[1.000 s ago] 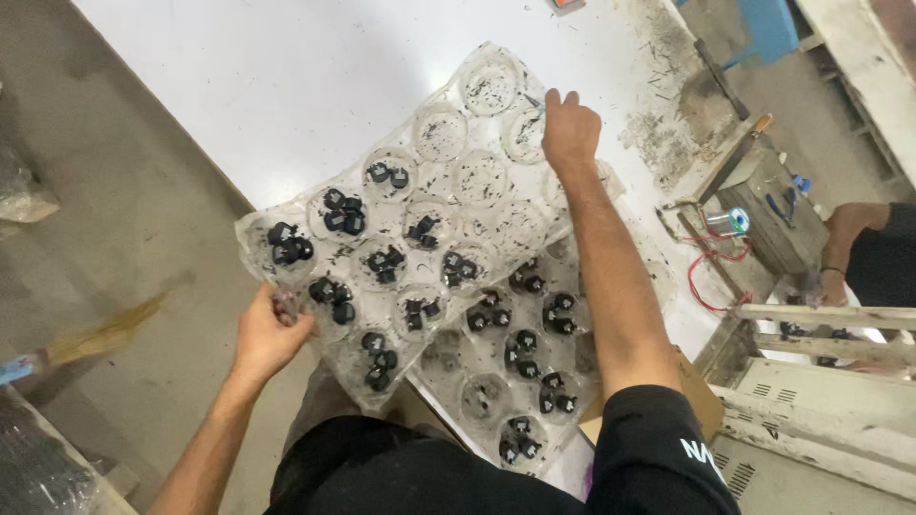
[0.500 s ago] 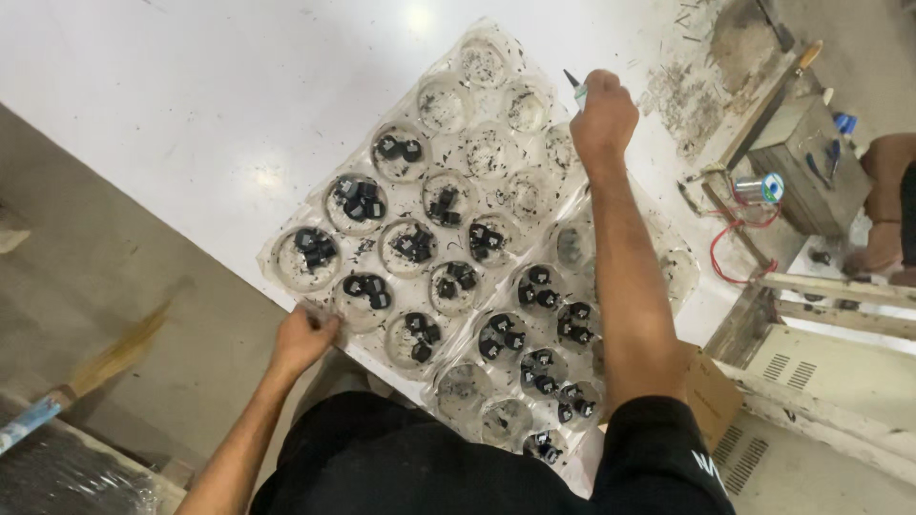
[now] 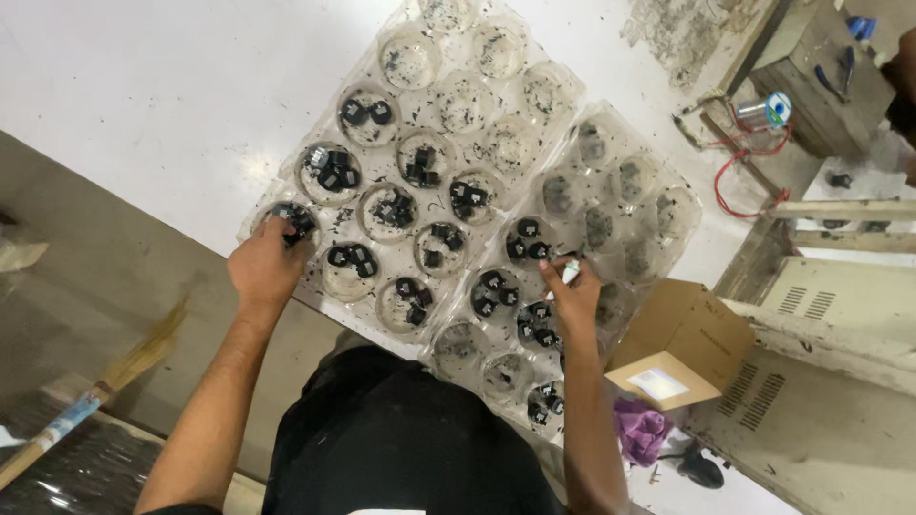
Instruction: The person picks black plastic rotor-like components one at a time from a plastic tray and squeezes adhesive from a tube onto each part, then places the treated parts back into the tray cavities. They work through the tray repeatedly, and near the end they handle the glue tube and a cloth-like item at the table.
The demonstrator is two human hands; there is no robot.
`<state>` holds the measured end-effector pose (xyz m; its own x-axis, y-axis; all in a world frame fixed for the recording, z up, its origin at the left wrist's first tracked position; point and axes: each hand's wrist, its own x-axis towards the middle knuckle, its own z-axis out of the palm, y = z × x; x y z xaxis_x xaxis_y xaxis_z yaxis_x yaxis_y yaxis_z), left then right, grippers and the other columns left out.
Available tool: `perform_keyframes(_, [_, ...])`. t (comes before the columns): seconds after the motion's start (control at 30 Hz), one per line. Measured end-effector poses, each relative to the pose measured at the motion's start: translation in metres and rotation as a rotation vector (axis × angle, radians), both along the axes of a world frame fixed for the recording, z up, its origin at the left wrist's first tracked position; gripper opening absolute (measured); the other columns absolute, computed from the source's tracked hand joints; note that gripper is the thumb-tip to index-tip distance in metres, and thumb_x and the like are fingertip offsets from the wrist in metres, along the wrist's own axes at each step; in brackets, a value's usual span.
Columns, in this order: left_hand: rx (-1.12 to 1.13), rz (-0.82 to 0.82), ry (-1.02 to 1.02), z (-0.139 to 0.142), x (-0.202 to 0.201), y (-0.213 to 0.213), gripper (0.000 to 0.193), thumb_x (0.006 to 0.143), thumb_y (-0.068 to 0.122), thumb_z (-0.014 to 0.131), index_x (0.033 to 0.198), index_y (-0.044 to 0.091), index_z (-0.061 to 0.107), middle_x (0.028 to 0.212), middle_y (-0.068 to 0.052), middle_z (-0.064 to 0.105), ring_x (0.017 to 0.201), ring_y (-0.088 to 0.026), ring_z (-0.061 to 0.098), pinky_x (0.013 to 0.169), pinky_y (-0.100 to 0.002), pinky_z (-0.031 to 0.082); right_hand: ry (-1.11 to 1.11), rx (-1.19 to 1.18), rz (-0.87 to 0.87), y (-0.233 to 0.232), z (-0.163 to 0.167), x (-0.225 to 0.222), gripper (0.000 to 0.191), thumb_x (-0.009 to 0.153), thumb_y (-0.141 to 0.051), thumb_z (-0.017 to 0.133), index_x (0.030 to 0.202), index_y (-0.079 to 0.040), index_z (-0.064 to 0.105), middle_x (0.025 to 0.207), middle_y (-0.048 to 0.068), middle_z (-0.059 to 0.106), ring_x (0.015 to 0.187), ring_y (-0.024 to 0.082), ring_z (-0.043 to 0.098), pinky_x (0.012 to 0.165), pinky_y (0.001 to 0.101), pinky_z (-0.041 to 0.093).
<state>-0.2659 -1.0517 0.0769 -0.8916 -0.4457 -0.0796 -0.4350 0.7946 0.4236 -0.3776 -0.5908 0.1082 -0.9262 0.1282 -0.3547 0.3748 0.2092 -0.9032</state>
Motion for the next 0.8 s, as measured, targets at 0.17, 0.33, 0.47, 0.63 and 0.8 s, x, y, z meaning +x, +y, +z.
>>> perform_keyframes(0.17, [-0.113, 0.118, -0.120, -0.028, 0.002, -0.007, 0.041, 0.081, 0.036, 0.082, 0.111, 0.013, 0.067, 0.101, -0.014, 0.071, 0.086, -0.038, 0.069, 0.070, -0.052, 0.054, -0.002, -0.083, -0.155, 0.053, -0.006, 0.057, 0.028, 0.087, -0.016, 0.082, 0.105, -0.004, 0.064, 0.081, 0.002, 0.066, 0.063, 0.010, 0.061, 0.052, 0.0283, 0.051])
perform_keyframes(0.33, [-0.214, 0.141, -0.035, -0.029, 0.011, -0.010, 0.041, 0.073, 0.037, 0.086, 0.104, 0.011, 0.075, 0.098, -0.016, 0.072, 0.086, -0.037, 0.070, 0.074, -0.049, 0.057, -0.028, -0.444, -0.217, 0.072, 0.013, 0.096, 0.033, 0.099, -0.016, 0.072, 0.127, -0.002, 0.063, 0.086, 0.003, 0.065, 0.073, 0.013, 0.065, 0.063, 0.0312, 0.054])
perform_keyframes(0.47, [0.201, 0.249, 0.122, 0.001, 0.022, 0.013, 0.041, 0.080, 0.028, 0.092, 0.110, 0.005, 0.076, 0.095, -0.013, 0.074, 0.080, -0.025, 0.071, 0.077, -0.039, 0.057, -0.033, -0.583, -0.180, 0.096, 0.039, 0.112, 0.043, 0.097, -0.011, 0.061, 0.138, -0.003, 0.058, 0.093, 0.005, 0.070, 0.085, 0.017, 0.070, 0.077, 0.0375, 0.060])
perform_keyframes(0.63, [1.099, 0.198, 0.552, 0.040, 0.009, 0.100, 0.032, 0.085, -0.004, 0.085, 0.107, 0.004, 0.065, 0.099, -0.006, 0.071, 0.082, -0.007, 0.065, 0.077, -0.021, 0.056, 0.117, -0.487, -0.100, 0.122, 0.066, 0.129, 0.047, 0.100, -0.003, 0.054, 0.147, -0.004, 0.051, 0.105, 0.001, 0.068, 0.093, 0.015, 0.067, 0.089, 0.0382, 0.059])
perform_keyframes(0.8, [1.488, -0.033, 0.565, 0.079, -0.033, 0.207, 0.051, 0.076, -0.016, 0.086, 0.106, 0.007, 0.052, 0.100, 0.001, 0.054, 0.076, -0.001, 0.049, 0.072, -0.019, 0.054, 0.384, -0.138, -0.070, 0.126, 0.085, 0.131, 0.041, 0.102, 0.002, 0.061, 0.142, 0.004, 0.059, 0.123, 0.003, 0.068, 0.107, 0.009, 0.062, 0.097, 0.0270, 0.049])
